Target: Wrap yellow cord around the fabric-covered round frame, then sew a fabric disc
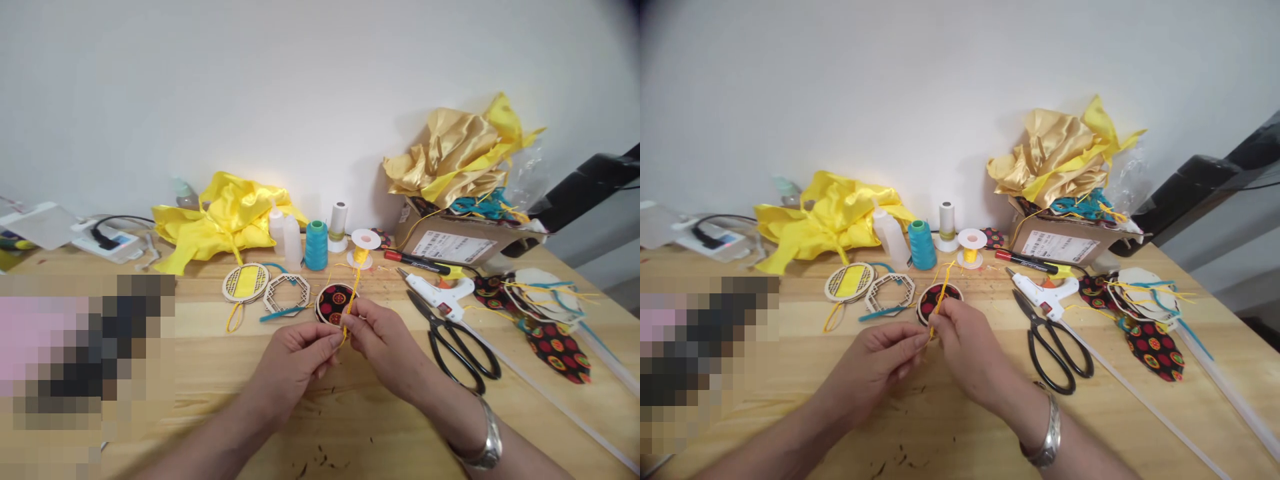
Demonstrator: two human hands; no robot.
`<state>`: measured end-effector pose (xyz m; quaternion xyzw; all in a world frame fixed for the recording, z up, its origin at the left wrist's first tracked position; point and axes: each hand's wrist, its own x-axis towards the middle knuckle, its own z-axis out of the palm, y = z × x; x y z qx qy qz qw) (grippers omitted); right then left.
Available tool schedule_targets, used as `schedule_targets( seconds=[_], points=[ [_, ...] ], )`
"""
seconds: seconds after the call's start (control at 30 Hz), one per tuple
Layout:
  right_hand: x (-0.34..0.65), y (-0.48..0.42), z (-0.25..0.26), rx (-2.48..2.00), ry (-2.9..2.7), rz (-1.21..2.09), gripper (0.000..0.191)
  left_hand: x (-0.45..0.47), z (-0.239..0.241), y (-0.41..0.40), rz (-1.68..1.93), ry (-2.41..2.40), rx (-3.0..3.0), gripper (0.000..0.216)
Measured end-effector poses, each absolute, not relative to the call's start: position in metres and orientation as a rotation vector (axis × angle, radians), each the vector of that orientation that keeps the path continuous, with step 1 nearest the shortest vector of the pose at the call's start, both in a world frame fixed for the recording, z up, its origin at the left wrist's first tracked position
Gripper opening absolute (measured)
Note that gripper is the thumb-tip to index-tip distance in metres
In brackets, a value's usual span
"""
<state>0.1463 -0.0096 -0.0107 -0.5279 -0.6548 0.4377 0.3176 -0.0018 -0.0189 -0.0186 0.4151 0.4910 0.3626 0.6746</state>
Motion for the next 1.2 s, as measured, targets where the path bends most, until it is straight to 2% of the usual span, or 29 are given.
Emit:
schedule_targets(
  seconds=[0.43, 0.6, 1.0, 1.2],
  points=[
    [0.1487, -0.0076, -0.0045, -1.388, -1.687, 1.217, 0.022, -0.0026, -0.0126, -0.0198, 0.799, 1.199, 1.076, 0.017],
    [0.1502, -0.0047, -0.0036, -1.367, -1.658, 1.287, 0.01, -0.0024, -0.0135, -0.0186, 0.83, 1.21, 1.051, 0.017],
    [0.1492, -0.0054, -0.0019, -1.41, -1.803, 1.076, 0.015, -0.0022, -0.0141, -0.0188, 0.832, 1.12, 0.93, 0.019],
    [0.1504, -0.004, -0.0035, -1.446, -1.831, 1.015, 0.015, -0.0034, -0.0164, -0.0173, 0.907, 1.056, 0.88, 0.013]
  ],
)
